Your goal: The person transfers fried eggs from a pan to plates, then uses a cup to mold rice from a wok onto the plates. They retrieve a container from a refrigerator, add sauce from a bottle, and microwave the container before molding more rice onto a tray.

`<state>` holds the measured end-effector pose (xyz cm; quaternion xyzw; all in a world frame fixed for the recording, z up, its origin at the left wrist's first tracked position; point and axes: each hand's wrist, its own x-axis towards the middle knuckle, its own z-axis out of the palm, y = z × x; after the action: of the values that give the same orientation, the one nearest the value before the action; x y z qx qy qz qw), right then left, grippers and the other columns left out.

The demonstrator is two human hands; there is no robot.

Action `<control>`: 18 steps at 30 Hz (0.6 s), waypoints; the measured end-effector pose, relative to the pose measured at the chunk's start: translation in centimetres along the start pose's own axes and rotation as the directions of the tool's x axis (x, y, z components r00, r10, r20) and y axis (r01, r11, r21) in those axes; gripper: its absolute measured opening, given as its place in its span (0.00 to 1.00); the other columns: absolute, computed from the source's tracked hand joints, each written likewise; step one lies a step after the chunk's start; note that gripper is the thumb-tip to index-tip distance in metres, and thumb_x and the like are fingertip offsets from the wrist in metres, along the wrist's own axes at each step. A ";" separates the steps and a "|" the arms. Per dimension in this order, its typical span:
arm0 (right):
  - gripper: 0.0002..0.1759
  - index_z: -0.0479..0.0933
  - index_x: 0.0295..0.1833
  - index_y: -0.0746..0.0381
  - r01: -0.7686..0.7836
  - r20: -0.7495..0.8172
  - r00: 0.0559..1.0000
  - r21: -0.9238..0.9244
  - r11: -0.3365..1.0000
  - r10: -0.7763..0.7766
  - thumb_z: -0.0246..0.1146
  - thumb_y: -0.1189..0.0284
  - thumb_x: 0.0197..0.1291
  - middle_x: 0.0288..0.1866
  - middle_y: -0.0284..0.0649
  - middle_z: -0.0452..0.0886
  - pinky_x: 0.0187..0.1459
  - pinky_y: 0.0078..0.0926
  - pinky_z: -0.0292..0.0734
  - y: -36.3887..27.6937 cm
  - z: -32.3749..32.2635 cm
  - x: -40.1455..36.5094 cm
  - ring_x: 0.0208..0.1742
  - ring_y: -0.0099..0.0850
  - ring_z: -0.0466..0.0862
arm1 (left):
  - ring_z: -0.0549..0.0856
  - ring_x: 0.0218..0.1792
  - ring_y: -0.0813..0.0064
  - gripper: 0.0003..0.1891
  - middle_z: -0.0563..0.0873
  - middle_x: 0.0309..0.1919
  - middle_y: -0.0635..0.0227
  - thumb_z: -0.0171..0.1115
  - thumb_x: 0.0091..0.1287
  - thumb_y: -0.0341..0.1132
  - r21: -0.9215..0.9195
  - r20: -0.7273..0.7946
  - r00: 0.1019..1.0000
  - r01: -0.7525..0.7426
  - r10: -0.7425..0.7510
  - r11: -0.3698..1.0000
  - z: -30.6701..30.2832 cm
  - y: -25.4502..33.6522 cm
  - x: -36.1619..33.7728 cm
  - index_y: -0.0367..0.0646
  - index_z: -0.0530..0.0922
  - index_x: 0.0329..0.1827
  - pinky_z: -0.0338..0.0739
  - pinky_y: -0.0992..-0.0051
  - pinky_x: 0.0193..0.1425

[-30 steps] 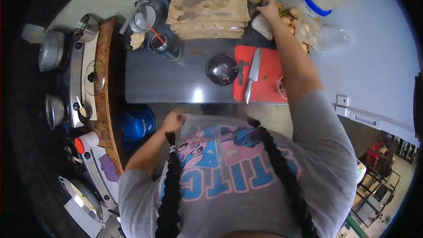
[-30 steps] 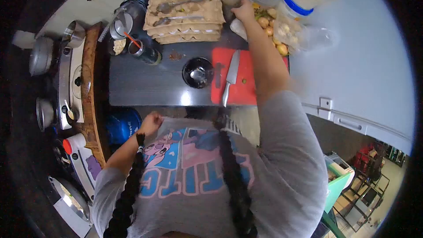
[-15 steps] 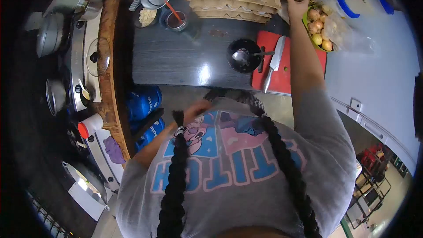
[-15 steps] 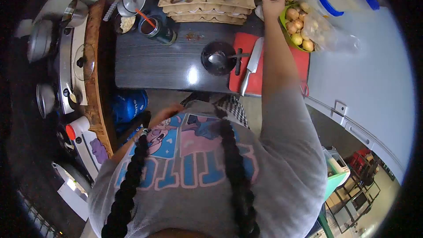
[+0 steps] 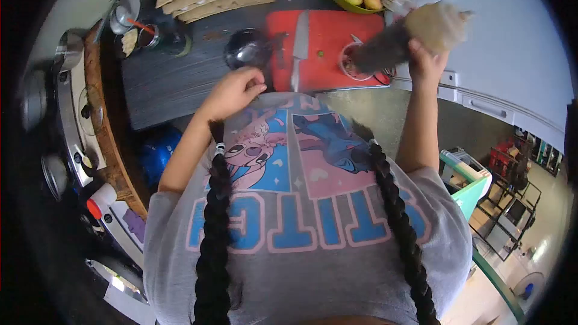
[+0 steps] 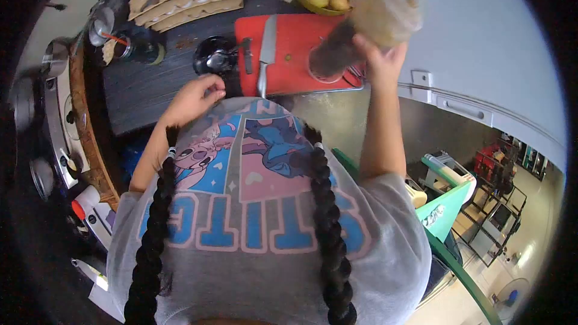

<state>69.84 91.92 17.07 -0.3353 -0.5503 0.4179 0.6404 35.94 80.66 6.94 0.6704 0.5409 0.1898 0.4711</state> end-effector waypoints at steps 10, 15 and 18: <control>0.32 0.72 0.60 0.68 -0.710 0.213 0.420 -0.529 0.465 0.882 0.71 0.68 0.50 0.51 0.40 0.82 0.57 0.30 0.74 5.1 -17.0 -8.9 0.53 0.30 0.81 | 0.82 0.52 0.57 0.38 0.76 0.61 0.50 0.71 0.59 0.42 0.186 -0.016 0.999 -0.045 0.049 0.982 14.1 3.6 15.0 0.40 0.65 0.71 0.77 0.66 0.57; 0.33 0.76 0.60 0.67 -0.791 0.279 0.101 -0.560 0.247 0.955 0.71 0.58 0.54 0.52 0.39 0.83 0.57 0.29 0.74 8.7 -20.0 -8.5 0.53 0.28 0.81 | 0.68 0.71 0.49 0.61 0.61 0.73 0.47 0.78 0.48 0.49 0.188 -0.028 1.000 -0.003 0.008 0.982 19.4 6.8 17.7 0.40 0.45 0.79 0.68 0.61 0.70; 0.34 0.76 0.61 0.64 -0.852 0.237 -0.085 -0.521 0.052 0.968 0.71 0.54 0.53 0.51 0.40 0.84 0.53 0.31 0.76 8.7 -19.2 -6.9 0.49 0.28 0.82 | 0.69 0.69 0.49 0.63 0.63 0.72 0.47 0.81 0.43 0.49 0.207 -0.197 0.980 0.022 0.020 0.978 22.5 6.7 18.4 0.41 0.48 0.78 0.69 0.60 0.70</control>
<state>87.00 89.97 3.16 -0.5468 -0.3628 0.7532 -0.0458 63.04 87.88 -3.06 0.6936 0.6024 0.1977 0.3421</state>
